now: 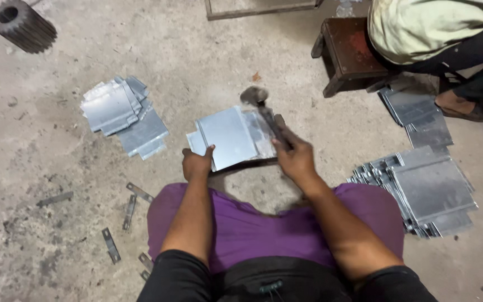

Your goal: The person hammers metal sheets on an anvil to straighten or flatten them, handling each piece one at a time and placing it in a stack.

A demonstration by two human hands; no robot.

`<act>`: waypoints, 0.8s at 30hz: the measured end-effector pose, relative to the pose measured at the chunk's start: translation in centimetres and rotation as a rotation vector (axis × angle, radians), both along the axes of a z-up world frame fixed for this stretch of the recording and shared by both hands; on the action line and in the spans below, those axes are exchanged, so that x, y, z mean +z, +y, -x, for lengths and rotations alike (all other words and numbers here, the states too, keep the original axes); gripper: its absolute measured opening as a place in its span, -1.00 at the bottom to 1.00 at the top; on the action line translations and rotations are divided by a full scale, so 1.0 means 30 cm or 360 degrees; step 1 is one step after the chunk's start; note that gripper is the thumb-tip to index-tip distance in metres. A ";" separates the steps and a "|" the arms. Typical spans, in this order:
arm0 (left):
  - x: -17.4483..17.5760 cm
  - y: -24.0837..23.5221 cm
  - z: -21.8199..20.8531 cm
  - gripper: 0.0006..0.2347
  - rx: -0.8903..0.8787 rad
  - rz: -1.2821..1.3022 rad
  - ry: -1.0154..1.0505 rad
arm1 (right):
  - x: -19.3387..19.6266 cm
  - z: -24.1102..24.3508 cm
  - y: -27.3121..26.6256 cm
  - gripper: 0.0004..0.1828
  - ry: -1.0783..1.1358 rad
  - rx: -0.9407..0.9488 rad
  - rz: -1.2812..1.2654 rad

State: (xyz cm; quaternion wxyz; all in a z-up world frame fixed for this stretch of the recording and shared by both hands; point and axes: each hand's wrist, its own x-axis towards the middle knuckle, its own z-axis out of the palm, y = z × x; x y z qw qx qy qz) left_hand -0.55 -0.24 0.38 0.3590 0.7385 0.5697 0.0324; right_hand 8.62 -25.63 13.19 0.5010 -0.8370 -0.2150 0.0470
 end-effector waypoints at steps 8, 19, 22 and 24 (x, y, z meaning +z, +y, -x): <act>0.076 -0.011 -0.008 -0.17 0.0014 0.0118 0.0024 | -0.088 -0.016 -0.039 -0.82 -0.0804 0.0024 -0.0534; 0.023 -0.004 -0.001 -0.16 0.0011 0.0046 0.0009 | 0.046 -0.024 -0.035 -0.55 -0.0199 0.0034 -0.0046; 0.031 0.000 -0.010 -0.16 0.0024 0.0070 0.0038 | 0.110 -0.017 -0.053 -0.62 -0.0606 0.0044 -0.0297; 0.042 0.003 -0.016 -0.16 0.0026 0.0078 0.0054 | 0.040 -0.040 -0.065 -0.67 -0.0749 0.0065 -0.0530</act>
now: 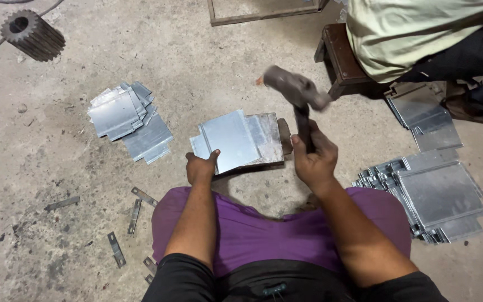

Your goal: The person hammers metal sheets on an anvil to straighten or flatten them, handling each piece one at a time and placing it in a stack.

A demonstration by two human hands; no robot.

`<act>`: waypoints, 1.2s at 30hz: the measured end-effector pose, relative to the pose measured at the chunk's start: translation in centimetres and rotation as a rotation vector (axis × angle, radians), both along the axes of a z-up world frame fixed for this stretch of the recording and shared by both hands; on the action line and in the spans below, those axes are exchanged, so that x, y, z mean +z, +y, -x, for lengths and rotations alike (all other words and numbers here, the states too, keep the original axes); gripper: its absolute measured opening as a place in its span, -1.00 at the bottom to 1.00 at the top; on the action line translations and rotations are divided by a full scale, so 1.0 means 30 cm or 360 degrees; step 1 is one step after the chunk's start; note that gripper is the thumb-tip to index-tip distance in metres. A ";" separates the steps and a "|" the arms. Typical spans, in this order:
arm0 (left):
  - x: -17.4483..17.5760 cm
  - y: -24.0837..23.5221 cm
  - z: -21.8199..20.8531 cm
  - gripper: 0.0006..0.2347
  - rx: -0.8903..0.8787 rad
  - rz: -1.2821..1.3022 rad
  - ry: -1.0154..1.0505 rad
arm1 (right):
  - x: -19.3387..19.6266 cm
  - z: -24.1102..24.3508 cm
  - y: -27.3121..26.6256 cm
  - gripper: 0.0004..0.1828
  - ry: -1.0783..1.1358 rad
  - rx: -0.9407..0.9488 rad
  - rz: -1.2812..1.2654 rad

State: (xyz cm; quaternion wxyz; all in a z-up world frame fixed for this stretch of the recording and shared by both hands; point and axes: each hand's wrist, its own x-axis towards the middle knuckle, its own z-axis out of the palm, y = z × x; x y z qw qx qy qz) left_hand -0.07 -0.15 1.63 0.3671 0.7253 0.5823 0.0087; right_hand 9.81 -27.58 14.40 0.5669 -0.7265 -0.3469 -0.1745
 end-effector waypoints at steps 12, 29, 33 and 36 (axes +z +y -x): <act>-0.027 -0.007 0.021 -0.19 0.0009 -0.0024 -0.0047 | -0.145 0.025 0.031 -0.56 0.0663 0.0046 0.0471; -0.030 0.008 0.014 -0.24 0.0036 -0.0040 -0.0112 | -0.255 0.030 0.019 -0.58 0.0701 -0.0091 0.0642; -0.022 0.011 0.016 -0.26 0.0032 -0.0050 -0.0115 | -0.220 0.041 0.008 -0.54 0.0354 0.0004 0.0312; -0.014 0.007 0.008 -0.27 0.0049 -0.0008 -0.0084 | -0.231 0.056 -0.001 -0.55 0.0741 0.0065 0.0836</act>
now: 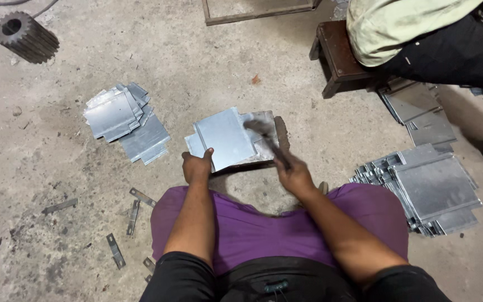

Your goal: The person hammers metal sheets on an anvil to straighten or flatten them, handling each piece one at a time and placing it in a stack.

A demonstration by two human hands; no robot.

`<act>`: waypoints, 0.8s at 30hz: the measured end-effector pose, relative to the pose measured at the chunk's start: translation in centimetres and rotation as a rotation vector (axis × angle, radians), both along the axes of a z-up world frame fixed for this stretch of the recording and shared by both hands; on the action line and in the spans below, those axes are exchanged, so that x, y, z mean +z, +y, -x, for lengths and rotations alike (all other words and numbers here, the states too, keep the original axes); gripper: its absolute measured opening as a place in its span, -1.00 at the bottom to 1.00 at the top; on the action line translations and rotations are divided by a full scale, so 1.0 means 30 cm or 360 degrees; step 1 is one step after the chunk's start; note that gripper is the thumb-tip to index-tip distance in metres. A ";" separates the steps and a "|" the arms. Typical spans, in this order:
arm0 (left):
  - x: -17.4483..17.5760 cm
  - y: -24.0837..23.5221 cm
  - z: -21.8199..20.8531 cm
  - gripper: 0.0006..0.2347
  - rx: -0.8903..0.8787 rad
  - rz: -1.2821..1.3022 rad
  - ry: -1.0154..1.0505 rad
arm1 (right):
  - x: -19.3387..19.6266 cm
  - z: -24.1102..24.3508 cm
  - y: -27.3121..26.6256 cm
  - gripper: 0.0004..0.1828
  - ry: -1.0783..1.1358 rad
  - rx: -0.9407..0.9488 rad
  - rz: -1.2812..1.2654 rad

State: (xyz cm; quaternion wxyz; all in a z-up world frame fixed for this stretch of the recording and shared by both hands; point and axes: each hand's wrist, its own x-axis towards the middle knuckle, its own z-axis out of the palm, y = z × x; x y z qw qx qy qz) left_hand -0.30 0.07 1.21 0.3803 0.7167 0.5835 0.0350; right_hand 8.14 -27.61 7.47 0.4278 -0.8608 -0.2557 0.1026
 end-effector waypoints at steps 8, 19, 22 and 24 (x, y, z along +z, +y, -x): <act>-0.025 0.016 0.006 -0.29 0.0035 -0.0018 -0.0050 | 0.020 0.032 0.008 -0.59 -0.0347 0.0038 -0.0251; -0.091 0.047 -0.014 -0.30 0.0039 -0.0195 -0.0184 | -0.088 0.017 -0.009 -0.55 -0.0038 -0.0140 -0.0140; -0.125 0.036 0.004 -0.32 0.0082 -0.0169 -0.0235 | -0.120 0.018 -0.020 -0.56 -0.0102 -0.0109 -0.0356; -0.111 0.040 -0.005 -0.32 0.0110 -0.0155 -0.0252 | -0.157 0.027 -0.041 -0.56 -0.0337 0.0017 -0.0324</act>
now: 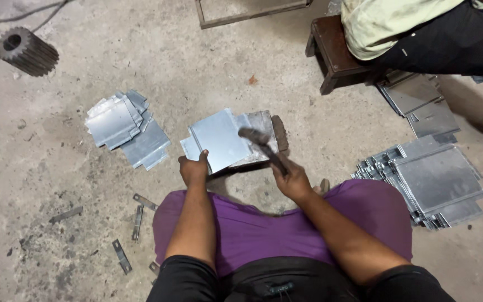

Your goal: The person hammers metal sheets on an anvil to straighten or flatten them, handling each piece one at a time and placing it in a stack.

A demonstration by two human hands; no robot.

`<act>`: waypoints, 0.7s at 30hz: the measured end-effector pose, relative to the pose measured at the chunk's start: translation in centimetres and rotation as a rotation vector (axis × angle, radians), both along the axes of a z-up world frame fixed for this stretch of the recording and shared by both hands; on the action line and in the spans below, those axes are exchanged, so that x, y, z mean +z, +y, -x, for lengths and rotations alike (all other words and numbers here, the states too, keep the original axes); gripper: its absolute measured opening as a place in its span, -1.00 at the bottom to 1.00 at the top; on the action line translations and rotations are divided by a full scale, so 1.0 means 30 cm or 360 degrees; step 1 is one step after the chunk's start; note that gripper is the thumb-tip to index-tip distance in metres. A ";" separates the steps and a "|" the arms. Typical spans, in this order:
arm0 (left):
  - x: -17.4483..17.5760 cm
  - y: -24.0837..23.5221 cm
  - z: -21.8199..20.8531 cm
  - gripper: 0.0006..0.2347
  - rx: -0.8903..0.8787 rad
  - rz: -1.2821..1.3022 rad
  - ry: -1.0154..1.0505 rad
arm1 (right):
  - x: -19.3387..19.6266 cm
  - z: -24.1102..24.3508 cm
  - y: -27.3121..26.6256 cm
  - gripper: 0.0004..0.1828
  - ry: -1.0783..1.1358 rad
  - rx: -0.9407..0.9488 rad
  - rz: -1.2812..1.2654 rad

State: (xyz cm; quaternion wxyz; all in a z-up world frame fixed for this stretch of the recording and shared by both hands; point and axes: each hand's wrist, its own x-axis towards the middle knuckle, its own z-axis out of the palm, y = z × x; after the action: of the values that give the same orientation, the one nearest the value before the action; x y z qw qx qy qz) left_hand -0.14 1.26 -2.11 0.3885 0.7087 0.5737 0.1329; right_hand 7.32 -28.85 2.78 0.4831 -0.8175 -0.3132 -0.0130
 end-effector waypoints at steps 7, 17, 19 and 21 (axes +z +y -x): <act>0.016 0.000 0.012 -0.33 0.0010 0.0006 -0.0027 | 0.041 0.004 0.017 -0.59 0.0141 -0.0041 0.0053; -0.031 0.021 0.000 -0.38 0.0068 0.0028 -0.0100 | -0.001 -0.006 -0.017 -0.64 0.0071 0.0019 0.0333; -0.074 0.042 -0.014 -0.40 0.0031 -0.0093 -0.0158 | -0.003 0.007 -0.012 -0.59 0.0047 -0.0017 0.0033; -0.123 0.031 0.008 -0.42 0.0025 -0.0097 -0.0181 | -0.002 0.030 -0.031 -0.56 0.0087 0.0067 -0.0029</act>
State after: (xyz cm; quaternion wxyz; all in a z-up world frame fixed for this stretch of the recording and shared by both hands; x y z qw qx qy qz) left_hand -0.38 2.19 -5.80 0.3976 0.7069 0.5519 0.1936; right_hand 6.42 -29.77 2.73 0.4990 -0.8064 -0.3169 0.0167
